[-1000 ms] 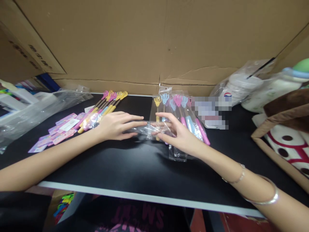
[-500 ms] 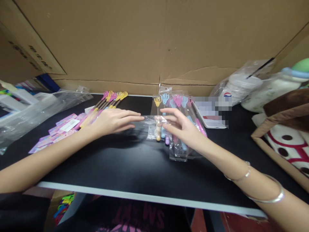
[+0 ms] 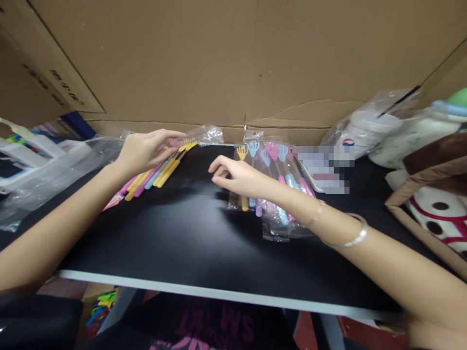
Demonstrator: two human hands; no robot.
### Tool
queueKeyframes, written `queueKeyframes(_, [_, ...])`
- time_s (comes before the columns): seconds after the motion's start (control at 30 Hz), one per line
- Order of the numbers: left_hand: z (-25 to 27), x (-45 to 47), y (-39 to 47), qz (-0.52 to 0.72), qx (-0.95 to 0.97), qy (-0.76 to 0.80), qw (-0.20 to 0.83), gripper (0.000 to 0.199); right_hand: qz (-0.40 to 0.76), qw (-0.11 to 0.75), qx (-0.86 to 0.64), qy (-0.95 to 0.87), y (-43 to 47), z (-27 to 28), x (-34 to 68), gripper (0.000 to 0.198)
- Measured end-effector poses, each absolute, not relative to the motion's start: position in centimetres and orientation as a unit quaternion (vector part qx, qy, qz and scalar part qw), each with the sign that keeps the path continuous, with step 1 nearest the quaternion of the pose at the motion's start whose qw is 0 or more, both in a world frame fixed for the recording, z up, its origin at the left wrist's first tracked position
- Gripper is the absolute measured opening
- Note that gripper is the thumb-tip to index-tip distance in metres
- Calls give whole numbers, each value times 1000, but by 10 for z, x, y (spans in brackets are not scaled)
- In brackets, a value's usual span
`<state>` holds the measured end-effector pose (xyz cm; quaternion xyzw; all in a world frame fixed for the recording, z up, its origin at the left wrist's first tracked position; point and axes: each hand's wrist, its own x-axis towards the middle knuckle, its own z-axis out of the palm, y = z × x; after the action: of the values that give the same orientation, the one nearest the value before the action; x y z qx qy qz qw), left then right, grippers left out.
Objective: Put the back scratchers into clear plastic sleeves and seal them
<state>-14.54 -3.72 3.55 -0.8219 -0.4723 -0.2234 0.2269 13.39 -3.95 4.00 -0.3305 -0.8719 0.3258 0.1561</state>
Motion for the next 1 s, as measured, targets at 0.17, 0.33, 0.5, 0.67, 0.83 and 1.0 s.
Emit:
queueKeyframes(0.17, [35, -154, -32, -228, -816, -485, 214, 35, 239, 108, -287, -921, -10, 24, 71, 27])
queueKeyframes(0.33, [32, -158, -29, -205, -821, -485, 221, 36, 171, 108, -257, -945, 1, 10, 25, 38])
queueKeyframes(0.5, [33, -158, -30, -195, -820, -484, 237, 36, 116, 101, -257, -954, 0, 0, 12, 32])
queueKeyframes(0.67, [34, -157, -31, -185, -823, -480, 241, 37, 79, 114, -253, -958, 0, -3, 17, 22])
queueKeyframes(0.83, [32, -155, -31, -182, -830, -473, 234, 36, 68, 116, -269, -954, -2, -1, 30, 17])
queueKeyframes(1.0, [36, -153, -34, -185, -831, -475, 223, 35, 72, 108, -283, -950, -9, 0, 58, 14])
